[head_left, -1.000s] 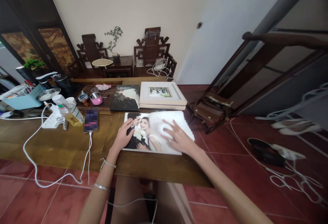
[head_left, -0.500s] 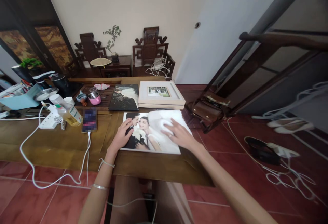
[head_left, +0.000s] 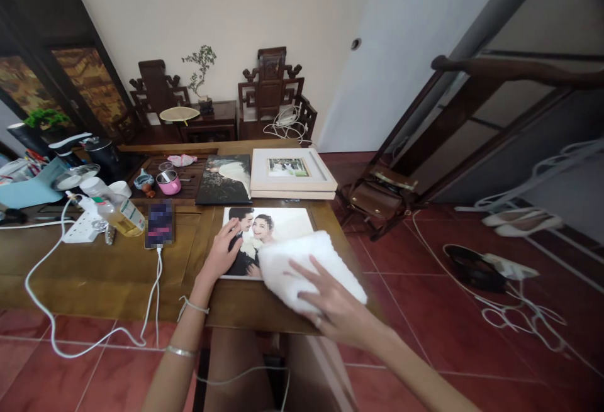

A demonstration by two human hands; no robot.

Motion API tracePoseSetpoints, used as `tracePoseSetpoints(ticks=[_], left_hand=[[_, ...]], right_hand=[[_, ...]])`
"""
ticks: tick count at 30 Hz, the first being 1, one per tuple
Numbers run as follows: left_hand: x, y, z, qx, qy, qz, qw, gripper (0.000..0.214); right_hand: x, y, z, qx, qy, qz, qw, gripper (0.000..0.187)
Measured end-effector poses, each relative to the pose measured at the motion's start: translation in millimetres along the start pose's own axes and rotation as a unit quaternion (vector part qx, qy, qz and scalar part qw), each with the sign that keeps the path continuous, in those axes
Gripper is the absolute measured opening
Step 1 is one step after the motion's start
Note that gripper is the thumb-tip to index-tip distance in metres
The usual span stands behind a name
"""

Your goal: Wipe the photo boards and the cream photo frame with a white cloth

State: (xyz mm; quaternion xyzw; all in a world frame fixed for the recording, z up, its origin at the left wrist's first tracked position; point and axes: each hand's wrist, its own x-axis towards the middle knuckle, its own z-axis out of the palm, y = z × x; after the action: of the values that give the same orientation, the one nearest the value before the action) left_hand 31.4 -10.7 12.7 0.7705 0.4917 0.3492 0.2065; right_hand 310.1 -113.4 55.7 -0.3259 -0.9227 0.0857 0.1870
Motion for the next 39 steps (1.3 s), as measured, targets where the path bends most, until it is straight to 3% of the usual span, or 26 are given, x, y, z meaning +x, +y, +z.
tracePoseSetpoints(ticks=[4,12,15,18,24,27,30,35,39], left_hand=[[-0.4,-1.5,-0.4,0.005,-0.013,0.000,1.000,0.040],[0.7,-1.5,-3.3,0.009,-0.028,0.000,1.000,0.042],[1.0,-0.6,-3.6,0.007,-0.021,0.003,1.000,0.041],[1.4,0.7,-3.2,0.006,-0.015,0.003,1.000,0.040],[-0.5,2.2,-1.1,0.004,-0.005,-0.001,1.000,0.039],[-1.6,1.9,-0.6,0.005,-0.006,0.002,1.000,0.039],[-1.4,1.0,-0.4,0.006,-0.010,0.001,1.000,0.040],[-0.3,-2.1,-0.3,0.000,-0.011,0.004,1.000,0.040],[-0.1,-2.3,-1.1,-0.013,-0.011,-0.002,1.000,0.041]], right_hand=[[-2.9,-7.7,1.0,0.002,0.001,-0.014,1.000,0.021],[90.2,80.4,3.8,-0.063,0.026,0.092,0.993,0.031],[107.1,90.8,7.8,-0.069,0.025,0.103,0.992,0.031],[93.7,70.7,10.2,-0.048,0.000,0.079,0.996,0.030],[27.4,-7.6,6.8,0.024,-0.040,-0.030,0.998,0.027],[17.2,-16.6,4.0,0.040,-0.047,-0.053,0.997,0.025],[36.5,7.0,4.1,0.023,-0.038,-0.020,0.999,0.025],[102.4,65.2,8.9,-0.030,-0.003,0.054,0.998,0.030],[126.9,75.3,11.1,-0.058,-0.004,0.087,0.994,0.032]])
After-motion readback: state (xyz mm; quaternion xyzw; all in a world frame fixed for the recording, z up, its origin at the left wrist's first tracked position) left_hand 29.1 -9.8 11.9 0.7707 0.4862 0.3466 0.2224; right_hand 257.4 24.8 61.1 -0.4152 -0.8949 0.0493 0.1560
